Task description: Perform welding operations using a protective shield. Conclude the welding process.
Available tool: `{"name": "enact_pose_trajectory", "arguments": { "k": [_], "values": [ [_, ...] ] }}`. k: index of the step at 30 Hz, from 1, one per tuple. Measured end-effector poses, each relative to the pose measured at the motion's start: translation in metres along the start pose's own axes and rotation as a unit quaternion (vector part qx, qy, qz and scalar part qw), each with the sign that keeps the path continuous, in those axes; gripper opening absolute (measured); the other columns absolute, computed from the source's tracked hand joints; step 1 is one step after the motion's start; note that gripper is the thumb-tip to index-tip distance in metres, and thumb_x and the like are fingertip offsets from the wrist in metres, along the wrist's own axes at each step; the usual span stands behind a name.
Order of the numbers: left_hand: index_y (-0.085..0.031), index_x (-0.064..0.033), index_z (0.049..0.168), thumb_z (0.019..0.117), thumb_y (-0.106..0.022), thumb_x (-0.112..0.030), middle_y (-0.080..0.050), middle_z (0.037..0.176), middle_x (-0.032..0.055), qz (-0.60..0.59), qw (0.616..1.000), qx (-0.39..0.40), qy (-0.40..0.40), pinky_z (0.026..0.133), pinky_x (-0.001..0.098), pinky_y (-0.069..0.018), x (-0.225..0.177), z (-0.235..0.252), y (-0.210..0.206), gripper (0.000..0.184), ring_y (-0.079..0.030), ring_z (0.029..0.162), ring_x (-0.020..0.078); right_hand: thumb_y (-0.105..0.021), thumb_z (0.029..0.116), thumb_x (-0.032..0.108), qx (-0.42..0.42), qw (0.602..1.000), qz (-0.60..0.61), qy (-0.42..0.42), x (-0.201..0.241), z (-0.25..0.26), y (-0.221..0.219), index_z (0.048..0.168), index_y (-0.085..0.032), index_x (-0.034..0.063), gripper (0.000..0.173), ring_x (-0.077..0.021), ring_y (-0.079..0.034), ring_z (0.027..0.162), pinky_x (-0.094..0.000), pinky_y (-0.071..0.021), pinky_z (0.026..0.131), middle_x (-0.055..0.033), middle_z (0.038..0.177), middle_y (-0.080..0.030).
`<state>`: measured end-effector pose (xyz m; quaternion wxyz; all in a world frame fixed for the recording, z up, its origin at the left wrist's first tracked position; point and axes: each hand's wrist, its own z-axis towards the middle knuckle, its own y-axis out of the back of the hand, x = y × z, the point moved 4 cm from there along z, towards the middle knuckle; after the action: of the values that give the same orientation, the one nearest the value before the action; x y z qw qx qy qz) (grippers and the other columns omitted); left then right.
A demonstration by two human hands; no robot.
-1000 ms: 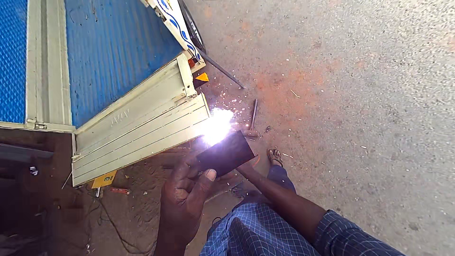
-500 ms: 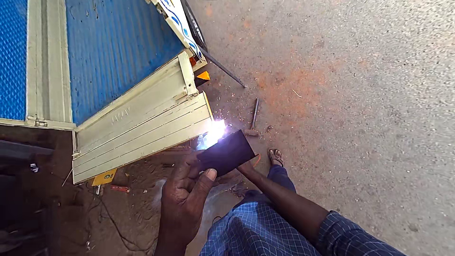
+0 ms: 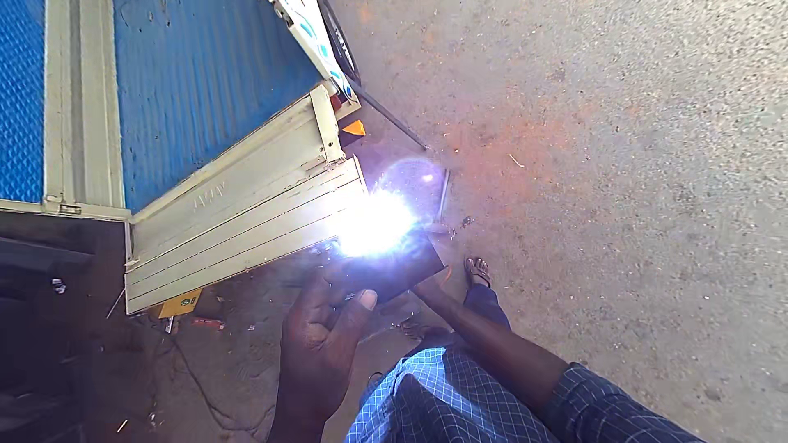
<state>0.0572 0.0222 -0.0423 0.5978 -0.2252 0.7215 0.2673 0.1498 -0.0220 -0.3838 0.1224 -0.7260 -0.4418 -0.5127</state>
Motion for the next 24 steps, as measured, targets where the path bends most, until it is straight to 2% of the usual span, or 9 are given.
{"name": "enact_pose_trajectory", "arguments": {
  "k": [2,4,5,6,7,8,11,15,24],
  "values": [
    [-0.056,-0.0055,0.138,0.0992,-0.063,-0.005,-0.068,0.119,0.0246,-0.006,1.0,-0.008,0.003,0.086,0.0602,-0.0628,0.001,-0.001,0.0,0.039,-0.072,0.1,0.0449,-0.053,0.1051,0.041,-0.034,0.999,-0.012,0.017,0.007,-0.004,0.001,0.131,-0.06,0.0006,0.048,-0.0351,-0.07,0.099,-0.0569,-0.056,0.087,-0.021,0.107,-0.071],
    [-0.057,-0.0075,0.137,0.0996,-0.063,-0.008,-0.069,0.118,0.0212,0.001,1.0,-0.009,0.007,0.085,0.057,-0.0636,0.0,-0.001,-0.001,0.038,-0.073,0.099,0.0408,-0.045,0.111,0.032,0.147,0.979,-0.062,-0.13,0.054,-0.02,0.034,0.15,-0.042,0.0001,0.05,-0.0354,-0.06,0.125,-0.0531,-0.0459,0.106,-0.0224,0.134,-0.062],
    [-0.058,-0.0079,0.137,0.1002,-0.063,-0.009,-0.069,0.118,0.0204,0.005,1.0,-0.006,0.005,0.085,0.056,-0.0639,-0.001,-0.001,-0.001,0.037,-0.073,0.099,0.0398,-0.043,0.1118,0.03,0.192,0.965,-0.072,-0.164,0.065,-0.024,0.041,0.152,-0.038,0.0005,0.051,-0.0351,-0.057,0.129,-0.0522,-0.0434,0.109,-0.0221,0.139,-0.058],
    [-0.057,-0.0079,0.137,0.1007,-0.062,-0.009,-0.069,0.118,0.0206,0.008,1.0,-0.002,0.002,0.085,0.0561,-0.0639,-0.001,-0.001,0.0,0.036,-0.073,0.098,0.0398,-0.045,0.111,0.031,0.149,0.978,-0.072,-0.124,0.055,-0.026,0.033,0.146,-0.044,-0.002,0.048,-0.0379,-0.062,0.121,-0.0542,-0.0473,0.103,-0.0246,0.129,-0.063],
    [-0.057,-0.0071,0.136,0.1008,-0.061,-0.008,-0.069,0.118,0.022,0.01,1.0,0.0,-0.002,0.085,0.057,-0.0639,-0.001,-0.001,0.0,0.036,-0.073,0.097,0.0412,-0.051,0.108,0.033,0.035,0.997,-0.057,-0.025,0.028,-0.025,0.015,0.135,-0.054,-0.0045,0.047,-0.0414,-0.069,0.101,-0.0581,-0.0544,0.087,-0.0271,0.109,-0.068],
    [-0.057,-0.007,0.136,0.1008,-0.061,-0.008,-0.069,0.118,0.0225,0.011,1.0,0.002,-0.004,0.085,0.0569,-0.0639,-0.001,-0.001,0.001,0.036,-0.073,0.097,0.0417,-0.051,0.1072,0.036,0.003,0.999,-0.029,0.016,0.01,-0.021,0.003,0.137,-0.054,-0.0017,0.048,-0.0423,-0.069,0.098,-0.061,-0.0545,0.084,-0.0269,0.107,-0.068],
    [-0.057,-0.007,0.137,0.1005,-0.062,-0.007,-0.068,0.118,0.023,0.006,1.0,0.004,-0.002,0.085,0.0569,-0.0637,-0.002,0.001,0.0,0.036,-0.072,0.098,0.0422,-0.05,0.1067,0.042,0.018,1.0,0.005,0.005,-0.002,-0.008,-0.004,0.144,-0.05,0.0055,0.052,-0.0396,-0.068,0.105,-0.0617,-0.0532,0.09,-0.0235,0.115,-0.068],
    [-0.055,-0.0046,0.138,0.1003,-0.062,-0.006,-0.068,0.119,0.0255,-0.007,1.0,0.006,0.005,0.086,0.0597,-0.0629,-0.001,0.001,0.0,0.039,-0.072,0.099,0.0452,-0.046,0.1061,0.049,0.014,1.0,-0.013,-0.006,-0.007,0.002,-0.009,0.136,-0.055,0.0051,0.054,-0.0364,-0.07,0.099,-0.0604,-0.0551,0.087,-0.0203,0.106,-0.07],
    [-0.057,-0.0065,0.137,0.1014,-0.06,-0.007,-0.067,0.121,0.0214,0.011,1.0,0.014,-0.009,0.086,0.056,-0.0637,-0.004,0.004,0.001,0.036,-0.072,0.1,0.0397,-0.051,0.1078,0.038,0.044,0.999,-0.006,-0.01,0.015,-0.016,0.004,0.147,-0.047,0.0038,0.052,-0.0442,-0.068,0.098,-0.0635,-0.053,0.086,-0.0268,0.109,-0.068]
  ]
}}
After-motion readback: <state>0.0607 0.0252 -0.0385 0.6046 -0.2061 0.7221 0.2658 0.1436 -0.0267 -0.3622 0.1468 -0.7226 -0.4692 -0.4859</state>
